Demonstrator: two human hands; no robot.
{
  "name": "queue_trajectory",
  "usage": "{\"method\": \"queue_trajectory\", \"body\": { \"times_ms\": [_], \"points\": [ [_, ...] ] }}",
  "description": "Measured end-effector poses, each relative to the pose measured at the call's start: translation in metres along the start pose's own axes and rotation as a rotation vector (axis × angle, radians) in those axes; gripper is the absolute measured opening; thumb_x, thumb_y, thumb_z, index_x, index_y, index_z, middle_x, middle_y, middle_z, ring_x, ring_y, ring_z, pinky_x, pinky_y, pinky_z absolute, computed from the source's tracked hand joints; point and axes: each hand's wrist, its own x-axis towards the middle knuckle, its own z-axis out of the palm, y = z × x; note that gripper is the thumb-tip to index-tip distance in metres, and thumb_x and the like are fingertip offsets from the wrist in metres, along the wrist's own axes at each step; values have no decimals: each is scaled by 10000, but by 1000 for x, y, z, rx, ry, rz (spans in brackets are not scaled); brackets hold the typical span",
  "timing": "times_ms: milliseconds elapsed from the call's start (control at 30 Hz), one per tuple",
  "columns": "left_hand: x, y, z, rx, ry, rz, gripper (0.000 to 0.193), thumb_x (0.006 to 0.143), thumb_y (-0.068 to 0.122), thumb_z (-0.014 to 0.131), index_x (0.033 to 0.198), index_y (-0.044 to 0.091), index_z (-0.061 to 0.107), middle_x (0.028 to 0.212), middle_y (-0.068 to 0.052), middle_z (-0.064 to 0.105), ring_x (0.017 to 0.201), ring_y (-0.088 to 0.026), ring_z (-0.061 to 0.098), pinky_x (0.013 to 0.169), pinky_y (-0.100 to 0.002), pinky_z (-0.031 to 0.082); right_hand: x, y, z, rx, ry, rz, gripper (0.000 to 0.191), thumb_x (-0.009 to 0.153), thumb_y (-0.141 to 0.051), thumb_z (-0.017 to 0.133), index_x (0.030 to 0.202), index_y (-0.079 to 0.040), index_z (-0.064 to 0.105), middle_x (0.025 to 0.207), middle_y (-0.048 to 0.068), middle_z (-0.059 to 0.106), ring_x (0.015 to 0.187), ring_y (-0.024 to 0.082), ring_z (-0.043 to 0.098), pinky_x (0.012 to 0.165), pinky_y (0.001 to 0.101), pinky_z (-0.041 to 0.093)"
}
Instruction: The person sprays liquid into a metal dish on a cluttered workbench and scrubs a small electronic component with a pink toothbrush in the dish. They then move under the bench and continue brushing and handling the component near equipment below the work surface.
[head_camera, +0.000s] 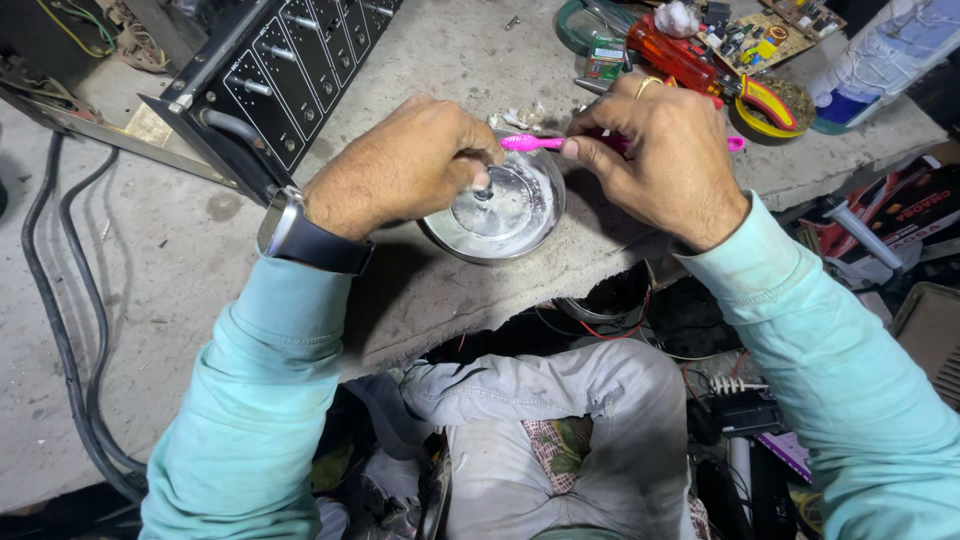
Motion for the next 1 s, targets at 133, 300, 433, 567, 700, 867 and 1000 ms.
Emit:
{"method": "queue_trajectory", "body": {
  "times_ms": [133,300,433,567,700,867,1000],
  "points": [
    [-1,3,2,78,42,199,291,755,123,825,1035,56,781,906,-164,754,873,-314,727,801,-418,565,0,-2,1,-24,-16,-46,194,890,-214,829,1024,-84,778,909,92,670,793,327,675,677,437,516],
    [0,0,-3,47,115,213,231,819,117,797,1042,60,778,920,-143,760,857,-270,737,812,-395,572,1,-6,0,-4,-27,-30,165,905,-191,809,1033,-89,782,899,96,659,764,327,667,649,445,508],
    [1,-5,-10,-12,175,98,203,900,169,791,1047,41,735,885,-126,751,822,-226,741,756,-373,577,1,-10,1,-23,-63,-60,151,909,-198,808,1009,-89,778,893,81,665,759,329,668,651,450,513],
    [-1,-3,-11,-31,227,111,181,922,139,775,1050,22,725,880,-115,756,806,-196,741,745,-346,584,10,-16,18,-52,-31,-119,158,865,-192,823,980,-95,775,918,87,672,794,329,673,651,451,514],
    [-3,4,-15,69,205,148,220,844,86,792,1051,19,758,842,-131,751,729,-194,728,711,-331,583,21,-14,34,35,11,-205,154,811,-168,828,946,-125,768,937,61,689,865,312,683,696,435,532],
    [-5,16,-7,-128,214,143,208,883,95,812,1049,5,725,863,-83,729,757,-137,687,690,-286,557,9,-7,16,129,58,-223,215,868,-168,838,1030,-79,729,953,99,706,876,323,701,766,453,542],
    [-5,23,0,-343,225,37,149,937,72,784,990,1,665,865,-28,672,753,-84,629,663,-249,531,-1,-13,9,272,-7,-133,361,942,-193,823,1252,-60,696,1067,145,726,892,326,723,754,425,563]
  ]
}}
